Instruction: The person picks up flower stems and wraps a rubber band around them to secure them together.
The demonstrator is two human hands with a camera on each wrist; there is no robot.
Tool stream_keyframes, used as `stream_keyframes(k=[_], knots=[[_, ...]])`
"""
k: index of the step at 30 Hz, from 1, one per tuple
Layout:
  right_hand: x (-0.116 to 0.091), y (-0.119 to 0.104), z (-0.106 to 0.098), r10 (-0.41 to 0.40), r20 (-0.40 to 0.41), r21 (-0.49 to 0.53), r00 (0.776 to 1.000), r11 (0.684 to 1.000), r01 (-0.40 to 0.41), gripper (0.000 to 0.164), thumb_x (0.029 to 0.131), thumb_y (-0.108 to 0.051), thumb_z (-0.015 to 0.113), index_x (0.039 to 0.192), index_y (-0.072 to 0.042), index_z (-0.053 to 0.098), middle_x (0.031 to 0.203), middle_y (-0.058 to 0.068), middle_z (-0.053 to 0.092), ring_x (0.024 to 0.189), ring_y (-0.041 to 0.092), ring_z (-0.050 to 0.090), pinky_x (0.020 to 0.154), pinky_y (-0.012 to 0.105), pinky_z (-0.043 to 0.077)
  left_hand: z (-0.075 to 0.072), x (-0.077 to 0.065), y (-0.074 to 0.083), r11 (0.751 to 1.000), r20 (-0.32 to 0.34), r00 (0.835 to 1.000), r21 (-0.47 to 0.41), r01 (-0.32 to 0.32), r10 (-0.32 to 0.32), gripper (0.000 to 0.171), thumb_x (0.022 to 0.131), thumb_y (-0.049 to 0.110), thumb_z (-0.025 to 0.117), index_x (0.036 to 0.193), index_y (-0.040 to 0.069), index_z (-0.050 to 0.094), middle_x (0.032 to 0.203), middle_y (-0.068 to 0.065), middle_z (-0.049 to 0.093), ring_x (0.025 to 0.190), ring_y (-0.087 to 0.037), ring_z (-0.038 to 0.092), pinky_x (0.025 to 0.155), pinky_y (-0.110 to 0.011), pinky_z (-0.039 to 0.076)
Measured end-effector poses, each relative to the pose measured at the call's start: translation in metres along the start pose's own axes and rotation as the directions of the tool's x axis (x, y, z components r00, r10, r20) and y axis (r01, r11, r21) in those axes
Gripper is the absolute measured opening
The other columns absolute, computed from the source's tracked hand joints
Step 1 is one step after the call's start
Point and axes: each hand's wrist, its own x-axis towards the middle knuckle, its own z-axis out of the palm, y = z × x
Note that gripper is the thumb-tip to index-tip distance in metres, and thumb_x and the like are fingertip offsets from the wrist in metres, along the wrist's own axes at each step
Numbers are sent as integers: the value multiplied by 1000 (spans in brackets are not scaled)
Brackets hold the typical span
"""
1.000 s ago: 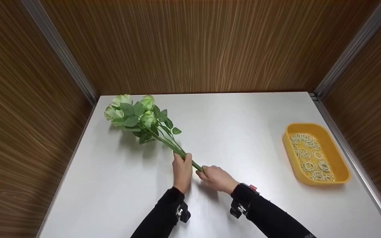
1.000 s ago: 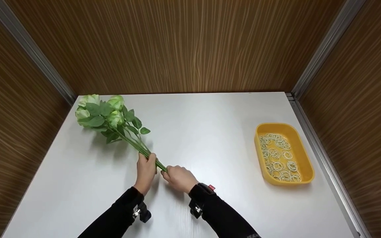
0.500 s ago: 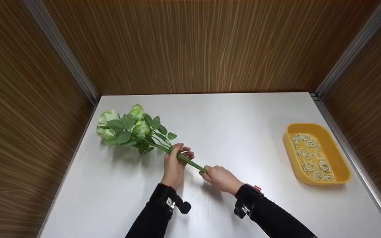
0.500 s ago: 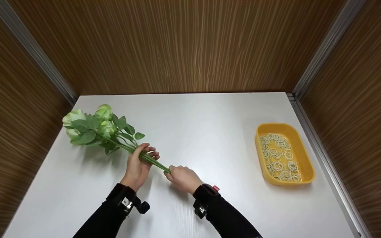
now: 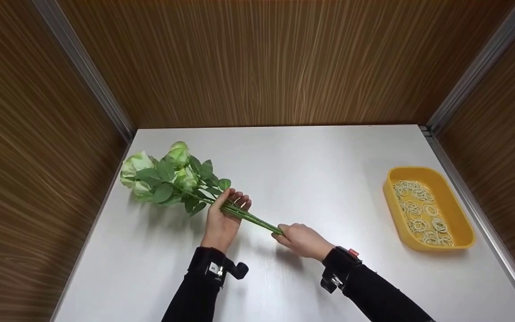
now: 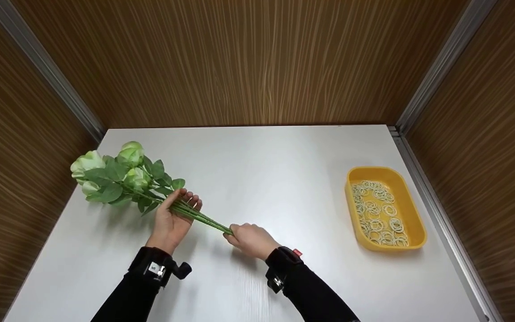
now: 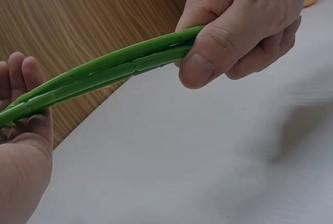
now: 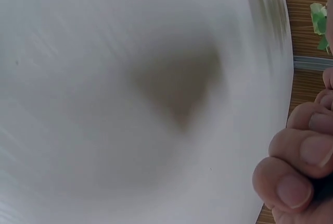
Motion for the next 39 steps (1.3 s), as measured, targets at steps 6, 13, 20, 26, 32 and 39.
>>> stream_keyframes(k=[6, 13, 20, 26, 32, 39], knots=[[-2, 7, -9, -33, 13, -60, 999, 998, 33, 30, 106, -25, 53, 79, -15, 48, 63, -10, 37, 56, 10, 37, 52, 27, 34, -1, -2, 0, 1000, 16, 1000, -12, 8, -8, 24, 108, 16, 53, 86, 8, 59, 54, 1, 47, 53, -14, 53, 71, -31, 53], [-5, 15, -12, -40, 36, -88, 999, 995, 43, 31, 106, -25, 53, 77, -17, 46, 63, -10, 35, 57, 9, 36, 52, 27, 34, 3, -4, -10, 995, 25, 1000, -95, 19, -17, 51, 110, 27, 50, 60, 15, 44, 45, 5, 33, 39, -8, 31, 51, -20, 33], [-8, 23, -23, -49, 8, -161, 999, 986, 50, 31, 102, -22, 57, 76, -17, 42, 62, -10, 32, 56, 9, 33, 50, 25, 29, 10, -3, -24, 993, -62, 997, -110, -47, 41, 57, 109, 31, 51, 56, 17, 34, 43, 6, 32, 37, -8, 30, 48, -19, 31], [-8, 27, -34, -93, -58, -249, 994, 966, 76, 30, 96, -17, 61, 74, -16, 41, 61, -11, 28, 54, 8, 30, 47, 25, 25, 15, -2, -33, 983, -83, 989, -132, -129, 119, 59, 108, 38, 51, 55, 17, 36, 44, 6, 33, 39, -7, 31, 48, -19, 31], [-7, 29, -40, -108, -91, -299, 990, 951, 76, 36, 99, -26, 65, 74, -16, 41, 60, -12, 31, 52, 8, 30, 45, 25, 26, 17, 0, -38, 972, -102, 981, -153, -178, 163, 58, 107, 42, 50, 56, 18, 36, 46, 7, 31, 39, -7, 31, 48, -20, 31], [-12, 33, -57, -59, -114, -287, 992, 957, 24, 47, 90, -56, 72, 109, -14, 59, 78, -4, 63, 65, 15, 57, 57, 34, 48, 16, 1, -40, 969, -131, 975, -151, -197, 178, 58, 107, 45, 47, 57, 18, 35, 46, 7, 31, 40, -8, 29, 50, -21, 31]])
